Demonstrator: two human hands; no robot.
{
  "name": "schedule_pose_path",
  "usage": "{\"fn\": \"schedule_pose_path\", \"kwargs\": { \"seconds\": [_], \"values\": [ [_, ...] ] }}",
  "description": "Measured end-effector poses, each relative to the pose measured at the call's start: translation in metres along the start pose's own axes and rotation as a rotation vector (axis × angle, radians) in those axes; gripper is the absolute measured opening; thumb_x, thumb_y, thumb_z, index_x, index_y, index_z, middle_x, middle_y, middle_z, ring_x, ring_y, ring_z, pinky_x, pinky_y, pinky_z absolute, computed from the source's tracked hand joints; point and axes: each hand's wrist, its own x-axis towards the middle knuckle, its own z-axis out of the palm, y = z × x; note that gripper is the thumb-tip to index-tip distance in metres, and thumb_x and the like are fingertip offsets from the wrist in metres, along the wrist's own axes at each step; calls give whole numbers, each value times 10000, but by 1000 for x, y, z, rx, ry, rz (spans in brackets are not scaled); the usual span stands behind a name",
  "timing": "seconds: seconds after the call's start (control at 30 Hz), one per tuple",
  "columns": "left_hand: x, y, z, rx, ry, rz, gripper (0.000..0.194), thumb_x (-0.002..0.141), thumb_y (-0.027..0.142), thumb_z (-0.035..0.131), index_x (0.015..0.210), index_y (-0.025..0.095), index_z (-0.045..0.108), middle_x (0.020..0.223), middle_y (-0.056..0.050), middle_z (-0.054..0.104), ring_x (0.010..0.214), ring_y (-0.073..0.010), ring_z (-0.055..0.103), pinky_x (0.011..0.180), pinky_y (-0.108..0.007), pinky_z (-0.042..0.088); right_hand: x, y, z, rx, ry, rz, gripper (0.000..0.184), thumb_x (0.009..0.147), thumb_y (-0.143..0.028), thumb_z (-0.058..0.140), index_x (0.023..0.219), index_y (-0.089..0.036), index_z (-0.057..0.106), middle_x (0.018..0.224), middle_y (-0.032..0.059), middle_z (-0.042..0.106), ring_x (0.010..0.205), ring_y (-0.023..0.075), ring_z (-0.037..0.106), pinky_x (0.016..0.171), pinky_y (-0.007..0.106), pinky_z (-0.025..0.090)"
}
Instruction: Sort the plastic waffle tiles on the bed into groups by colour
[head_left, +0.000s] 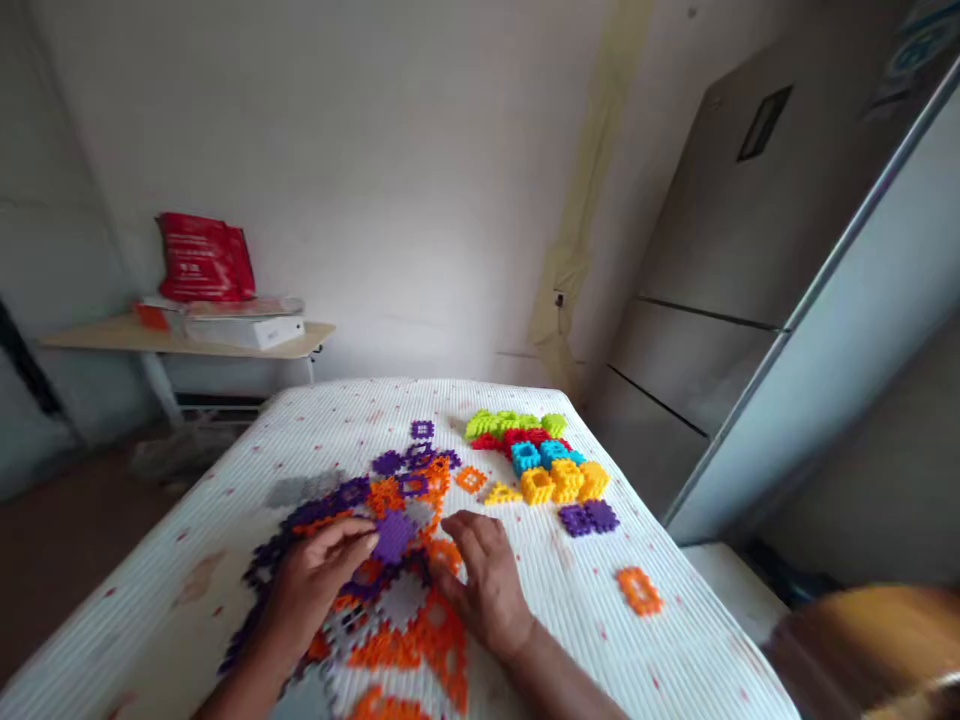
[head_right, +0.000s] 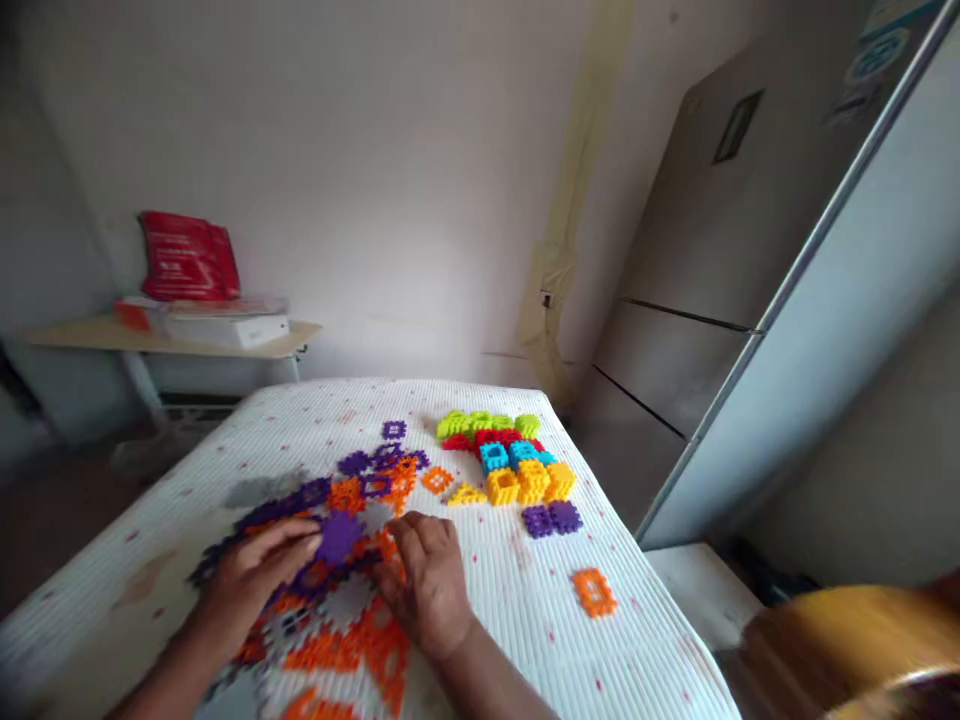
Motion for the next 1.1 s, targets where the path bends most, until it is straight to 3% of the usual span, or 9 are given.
{"fn": "schedule_pose_path", "kwargs": {
  "seconds": [0.23,0.47,0.6,0.83,1.1],
  "values": [
    [-1,-4,6,-28,-107,-25,401,646,522,636,845,174,637,601,8,642,530,-144,505,533,-262,414,14,-16,22,33,6,60,489,761,-226,662,1222,-185,505,1151,108,582,1011,237,552,861,376,488],
    [-2,-3,9,-58,-158,-56,370,609,514,657,773,184,636,582,10,633,495,-143,509,501,-261,411,11,-15,23,48,-7,42,515,756,-218,653,1244,-175,492,1165,116,575,1033,243,549,885,391,487],
    [-4,-3,11,-23,-189,-41,357,630,518,637,779,193,632,595,12,628,523,-151,519,508,-259,419,10,-16,23,88,-22,141,557,733,-258,698,1244,-167,495,1171,128,566,1044,256,549,902,400,485],
    [-9,2,17,123,-245,37,335,630,526,622,723,204,627,564,38,534,505,-133,453,499,-241,383,8,-18,29,311,-71,254,493,751,-375,681,1174,-174,529,1009,78,573,891,205,581,776,331,520],
    [-6,-7,13,133,-345,100,337,726,542,551,704,210,603,572,34,495,554,-143,460,525,-235,385,10,-19,29,529,-70,375,533,687,-367,723,1162,-202,544,1020,51,569,853,180,591,718,293,510]
  ]
}}
